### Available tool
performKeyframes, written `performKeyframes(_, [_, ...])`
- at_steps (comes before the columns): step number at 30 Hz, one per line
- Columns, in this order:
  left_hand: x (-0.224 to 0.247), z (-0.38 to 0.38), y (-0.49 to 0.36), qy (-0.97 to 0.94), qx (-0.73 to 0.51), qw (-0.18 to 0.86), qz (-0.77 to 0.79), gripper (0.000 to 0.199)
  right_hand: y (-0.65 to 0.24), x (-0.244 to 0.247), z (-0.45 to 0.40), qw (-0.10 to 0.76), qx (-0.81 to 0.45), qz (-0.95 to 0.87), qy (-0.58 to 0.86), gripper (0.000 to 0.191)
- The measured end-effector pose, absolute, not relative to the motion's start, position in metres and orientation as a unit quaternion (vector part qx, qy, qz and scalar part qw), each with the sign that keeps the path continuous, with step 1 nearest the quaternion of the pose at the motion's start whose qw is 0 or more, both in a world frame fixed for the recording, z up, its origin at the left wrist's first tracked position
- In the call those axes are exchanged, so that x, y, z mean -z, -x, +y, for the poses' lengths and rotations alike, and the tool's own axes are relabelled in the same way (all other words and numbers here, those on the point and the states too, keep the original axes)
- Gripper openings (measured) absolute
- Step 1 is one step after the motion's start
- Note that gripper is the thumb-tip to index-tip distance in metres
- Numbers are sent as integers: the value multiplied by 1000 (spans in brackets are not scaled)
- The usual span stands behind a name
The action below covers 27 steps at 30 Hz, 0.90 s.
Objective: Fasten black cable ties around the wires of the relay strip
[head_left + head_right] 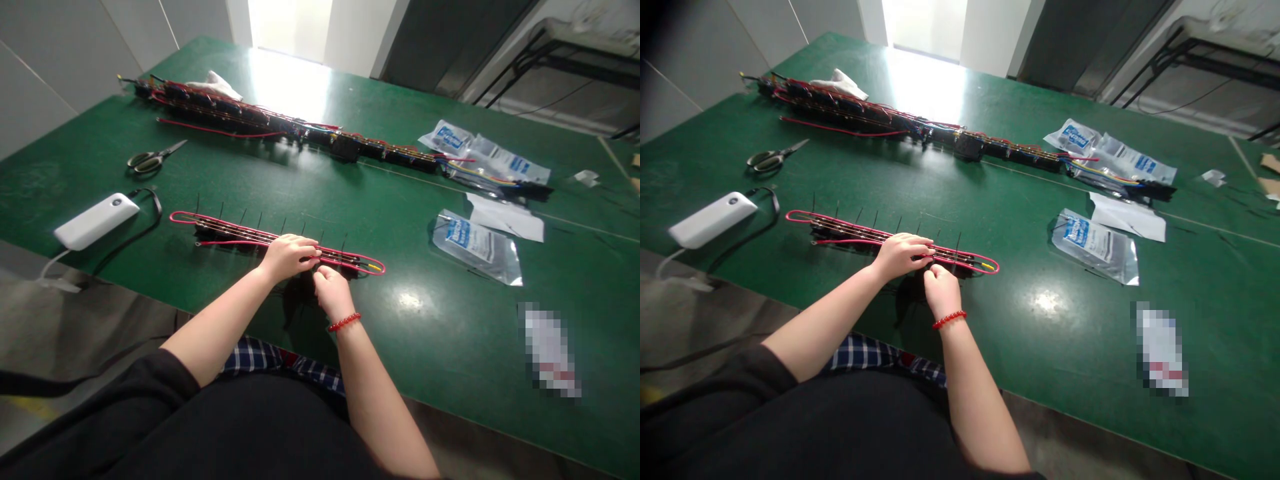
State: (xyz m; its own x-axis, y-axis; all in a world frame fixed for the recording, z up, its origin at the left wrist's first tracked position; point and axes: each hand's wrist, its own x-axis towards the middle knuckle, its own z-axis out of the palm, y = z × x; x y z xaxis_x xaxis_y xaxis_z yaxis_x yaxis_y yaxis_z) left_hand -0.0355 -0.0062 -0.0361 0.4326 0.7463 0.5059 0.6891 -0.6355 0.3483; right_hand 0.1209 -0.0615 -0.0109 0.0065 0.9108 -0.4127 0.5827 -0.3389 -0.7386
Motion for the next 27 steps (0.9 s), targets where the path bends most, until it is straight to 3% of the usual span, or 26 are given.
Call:
performKeyframes(10, [37,-7,33,-846,-310,42,432,17,-117,-4,-60,101,-375,-594,705,22])
performKeyframes(19, [35,-8,34,-848,-317,40,422,14,-126,7,-63,153,-443,-558,685,24])
performKeyframes(27, [35,-9,33,-842,-326,26,429,15,-127,2,-63,178,-423,-580,673,25])
